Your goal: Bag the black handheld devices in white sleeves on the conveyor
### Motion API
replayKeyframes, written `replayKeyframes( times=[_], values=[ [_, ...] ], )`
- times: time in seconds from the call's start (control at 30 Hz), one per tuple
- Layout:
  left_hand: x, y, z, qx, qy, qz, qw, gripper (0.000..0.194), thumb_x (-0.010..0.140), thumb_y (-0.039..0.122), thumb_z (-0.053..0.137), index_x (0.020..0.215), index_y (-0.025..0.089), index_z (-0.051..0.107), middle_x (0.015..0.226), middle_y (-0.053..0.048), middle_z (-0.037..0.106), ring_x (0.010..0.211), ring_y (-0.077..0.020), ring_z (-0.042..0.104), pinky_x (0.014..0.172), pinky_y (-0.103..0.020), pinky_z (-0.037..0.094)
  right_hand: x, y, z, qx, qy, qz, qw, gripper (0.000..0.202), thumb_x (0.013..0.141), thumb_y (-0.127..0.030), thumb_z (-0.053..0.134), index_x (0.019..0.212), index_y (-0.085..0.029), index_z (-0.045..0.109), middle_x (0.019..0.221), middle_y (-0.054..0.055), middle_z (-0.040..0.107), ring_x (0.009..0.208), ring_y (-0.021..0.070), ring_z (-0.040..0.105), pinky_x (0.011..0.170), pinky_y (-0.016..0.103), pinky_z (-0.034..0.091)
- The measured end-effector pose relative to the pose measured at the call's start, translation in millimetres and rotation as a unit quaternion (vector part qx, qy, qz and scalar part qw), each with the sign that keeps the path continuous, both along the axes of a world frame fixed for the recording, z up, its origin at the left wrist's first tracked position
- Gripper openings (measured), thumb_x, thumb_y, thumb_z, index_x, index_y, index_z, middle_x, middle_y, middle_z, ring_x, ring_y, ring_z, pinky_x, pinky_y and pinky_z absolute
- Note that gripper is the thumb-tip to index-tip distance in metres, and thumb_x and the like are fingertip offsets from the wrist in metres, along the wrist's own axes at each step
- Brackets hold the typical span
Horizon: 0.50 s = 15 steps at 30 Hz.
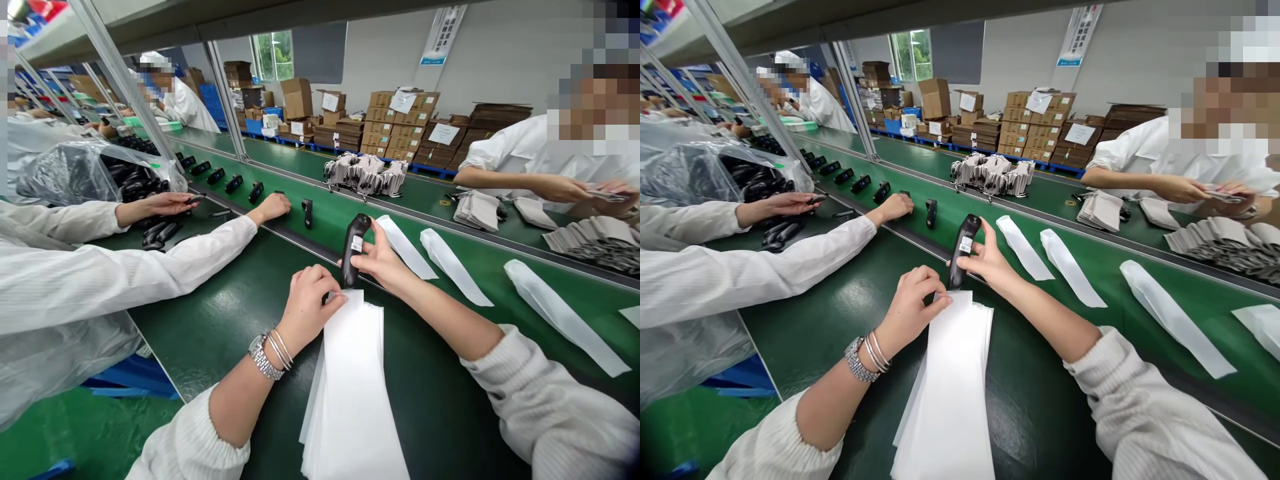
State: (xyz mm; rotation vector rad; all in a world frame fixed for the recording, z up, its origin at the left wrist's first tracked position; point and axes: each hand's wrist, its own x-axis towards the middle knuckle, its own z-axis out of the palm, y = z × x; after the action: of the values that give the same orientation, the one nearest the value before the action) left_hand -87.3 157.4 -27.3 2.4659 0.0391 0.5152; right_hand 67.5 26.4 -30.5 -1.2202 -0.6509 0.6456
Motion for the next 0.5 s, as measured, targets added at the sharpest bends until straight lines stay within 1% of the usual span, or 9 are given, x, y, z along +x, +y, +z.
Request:
replayKeyframes(
  times=[0.07, 0.1, 0.13, 0.2, 0.27, 0.33, 0.4, 0.43, 0.5],
  values=[
    [-1.0, -1.1, 2.6, -0.028, -0.012, -0.017, 0.999, 0.007, 0.083, 0.025, 0.064, 0.079, 0.02, 0.062, 0.091, -0.001, 0.055, 0.094, -0.0162, 0.053, 0.093, -0.036, 0.038, -14.6, -8.3, 0.3, 0.005, -0.012, 0.008, 1.0, 0.111, 0.065, -0.031, 0.082, 0.143, -0.045, 0.005, 0.107, 0.0, 0.057, 0.078, 0.0182, 0.067, 0.074, 0.04, 0.056],
    [-1.8, -1.8, 3.9, -0.044, -0.021, -0.027, 0.998, 0.006, 0.083, 0.024, 0.063, 0.079, 0.02, 0.062, 0.092, -0.002, 0.054, 0.093, -0.0158, 0.053, 0.092, -0.035, 0.039, -19.7, -10.1, -1.2, 0.007, -0.027, 0.008, 1.0, 0.108, 0.065, -0.032, 0.082, 0.143, -0.045, 0.009, 0.109, 0.0, 0.056, 0.081, 0.0178, 0.067, 0.076, 0.039, 0.056],
    [-2.7, -2.5, 5.1, -0.059, -0.033, -0.036, 0.997, 0.006, 0.084, 0.023, 0.062, 0.08, 0.019, 0.062, 0.093, -0.002, 0.052, 0.094, -0.0155, 0.052, 0.091, -0.034, 0.041, -23.9, -10.7, -3.3, 0.007, -0.048, 0.006, 0.999, 0.1, 0.066, -0.033, 0.082, 0.142, -0.043, 0.016, 0.112, 0.001, 0.055, 0.085, 0.0175, 0.066, 0.079, 0.038, 0.055],
    [-4.8, -4.3, 6.7, -0.087, -0.064, -0.037, 0.993, 0.007, 0.086, 0.023, 0.059, 0.081, 0.019, 0.06, 0.095, -0.004, 0.049, 0.094, -0.0151, 0.051, 0.089, -0.031, 0.044, -32.3, -10.0, -8.2, -0.008, -0.092, 0.016, 0.996, 0.07, 0.075, -0.042, 0.074, 0.134, -0.035, 0.037, 0.116, 0.004, 0.055, 0.095, 0.0181, 0.063, 0.085, 0.035, 0.052],
    [-6.8, -6.2, 7.5, -0.11, -0.093, -0.008, 0.99, 0.008, 0.087, 0.023, 0.056, 0.081, 0.018, 0.059, 0.096, -0.004, 0.047, 0.095, -0.0151, 0.05, 0.088, -0.03, 0.045, -42.6, -8.8, -12.2, -0.034, -0.122, 0.06, 0.99, 0.044, 0.083, -0.053, 0.063, 0.116, -0.025, 0.057, 0.112, 0.006, 0.059, 0.101, 0.02, 0.06, 0.086, 0.034, 0.05],
    [-7.6, -7.5, 7.7, -0.132, -0.11, 0.035, 0.984, 0.009, 0.088, 0.023, 0.054, 0.081, 0.019, 0.058, 0.096, -0.004, 0.046, 0.095, -0.0149, 0.05, 0.088, -0.03, 0.046, -54.1, -8.3, -13.6, -0.054, -0.115, 0.139, 0.982, 0.041, 0.083, -0.057, 0.061, 0.099, -0.019, 0.064, 0.098, 0.006, 0.064, 0.095, 0.0212, 0.062, 0.082, 0.034, 0.051],
    [-6.6, -7.3, 7.3, -0.158, -0.11, 0.063, 0.979, 0.011, 0.088, 0.024, 0.054, 0.079, 0.018, 0.057, 0.096, -0.004, 0.047, 0.094, -0.0146, 0.051, 0.087, -0.029, 0.047, -62.3, -8.5, -10.6, -0.058, -0.096, 0.194, 0.974, 0.037, 0.081, -0.053, 0.065, 0.09, -0.018, 0.066, 0.086, 0.004, 0.066, 0.086, 0.0209, 0.064, 0.078, 0.034, 0.052],
    [-5.5, -6.4, 6.9, -0.171, -0.104, 0.068, 0.977, 0.013, 0.088, 0.025, 0.054, 0.078, 0.018, 0.057, 0.095, -0.004, 0.048, 0.093, -0.0143, 0.051, 0.087, -0.029, 0.047, -62.9, -8.6, -7.4, -0.062, -0.093, 0.19, 0.975, 0.034, 0.081, -0.051, 0.066, 0.088, -0.018, 0.067, 0.082, 0.004, 0.067, 0.082, 0.0204, 0.065, 0.076, 0.034, 0.052],
    [-2.6, -2.8, 5.7, -0.184, -0.087, 0.068, 0.977, 0.015, 0.089, 0.028, 0.053, 0.078, 0.018, 0.058, 0.094, -0.003, 0.05, 0.091, -0.0137, 0.053, 0.085, -0.028, 0.047, -53.0, -8.0, 1.6, -0.072, -0.104, 0.112, 0.986, 0.031, 0.084, -0.05, 0.063, 0.085, -0.019, 0.067, 0.082, 0.004, 0.068, 0.077, 0.0199, 0.065, 0.073, 0.035, 0.052]
  ],
)
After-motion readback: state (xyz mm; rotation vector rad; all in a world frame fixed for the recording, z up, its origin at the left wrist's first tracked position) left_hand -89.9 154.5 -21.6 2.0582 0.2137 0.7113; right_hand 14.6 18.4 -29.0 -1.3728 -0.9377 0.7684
